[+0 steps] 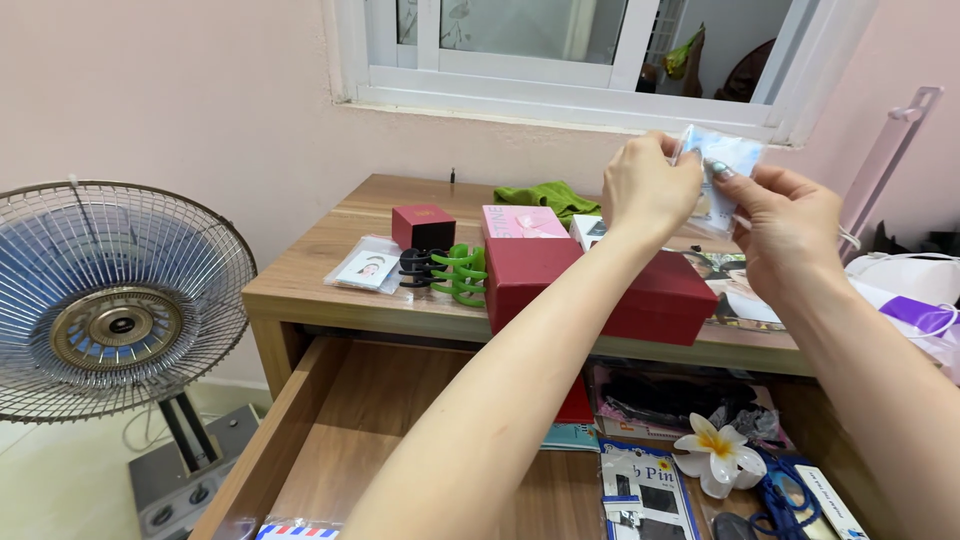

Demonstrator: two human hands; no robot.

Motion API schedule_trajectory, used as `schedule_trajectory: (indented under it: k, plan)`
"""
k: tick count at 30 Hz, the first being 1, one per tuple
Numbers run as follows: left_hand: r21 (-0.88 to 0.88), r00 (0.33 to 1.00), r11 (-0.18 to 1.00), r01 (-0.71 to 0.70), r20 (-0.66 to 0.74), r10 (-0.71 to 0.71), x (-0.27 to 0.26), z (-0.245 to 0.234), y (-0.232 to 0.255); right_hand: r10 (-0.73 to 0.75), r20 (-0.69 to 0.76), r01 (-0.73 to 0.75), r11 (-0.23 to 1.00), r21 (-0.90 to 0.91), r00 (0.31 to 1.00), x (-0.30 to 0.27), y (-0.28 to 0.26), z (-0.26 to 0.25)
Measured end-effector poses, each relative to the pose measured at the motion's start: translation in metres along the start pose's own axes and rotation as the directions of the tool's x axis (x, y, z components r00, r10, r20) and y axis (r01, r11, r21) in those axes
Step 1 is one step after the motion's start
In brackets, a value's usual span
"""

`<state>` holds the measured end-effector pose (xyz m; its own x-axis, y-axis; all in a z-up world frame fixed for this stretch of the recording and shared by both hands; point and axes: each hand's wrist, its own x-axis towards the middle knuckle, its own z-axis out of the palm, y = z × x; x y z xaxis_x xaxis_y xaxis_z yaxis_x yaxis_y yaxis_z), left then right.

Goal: The person removes various items from a wooden drawer, including a small plastic bag, a pen, a key, a blue lanyard, artificial flowers, a packaged black item, a small box, and red boxes. They place these items on the desk surface and then return them into the drawer in a more organized arrangement.

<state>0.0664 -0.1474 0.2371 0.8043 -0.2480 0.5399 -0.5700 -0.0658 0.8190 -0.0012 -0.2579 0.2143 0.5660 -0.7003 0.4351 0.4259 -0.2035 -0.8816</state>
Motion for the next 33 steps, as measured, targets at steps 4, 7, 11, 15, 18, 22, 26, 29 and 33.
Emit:
schedule_trajectory:
  k: [4,7,11,15,18,22,26,29,33]
  plan:
    - [-0.03,0.998,0.999,0.039,0.045,-0.037,-0.031,-0.021,0.018,0.015,-0.001,-0.015,1.0,-0.008,1.0,-0.025,-0.015,-0.005]
    - [-0.043,0.996,0.998,0.039,0.083,-0.035,-0.047,-0.027,0.019,0.03,0.01,-0.03,0.999,0.018,1.0,-0.039,-0.015,-0.013]
    - [-0.019,0.985,0.995,0.102,0.143,-0.098,-0.067,-0.037,0.017,0.051,0.056,-0.053,0.998,0.037,0.997,-0.053,-0.006,-0.023]
    - [-0.006,0.985,0.997,0.071,0.158,-0.069,-0.08,-0.04,0.011,0.079,0.076,-0.08,0.997,0.017,0.994,-0.07,0.003,-0.032]
    - [-0.006,0.987,0.999,0.042,0.156,-0.04,-0.086,-0.044,0.013,0.087,0.083,-0.09,0.995,0.038,0.993,-0.084,0.0,-0.035]
    - [-0.005,0.984,1.0,0.027,0.178,-0.026,-0.092,-0.048,0.018,0.067,0.091,-0.073,0.995,0.063,0.994,-0.09,-0.002,-0.036]
    - [-0.015,0.982,1.0,0.013,0.189,-0.01,-0.1,-0.053,0.02,0.071,0.088,-0.078,0.994,0.075,0.994,-0.098,-0.004,-0.037]
    - [-0.089,0.962,0.992,0.087,0.267,-0.061,-0.117,-0.069,0.03,0.084,0.104,-0.091,0.994,0.06,0.991,-0.107,-0.006,-0.039]
    - [-0.082,0.924,0.982,0.168,0.36,-0.128,-0.135,-0.08,0.031,0.172,0.092,-0.173,0.985,-0.003,0.981,-0.127,-0.011,-0.04]
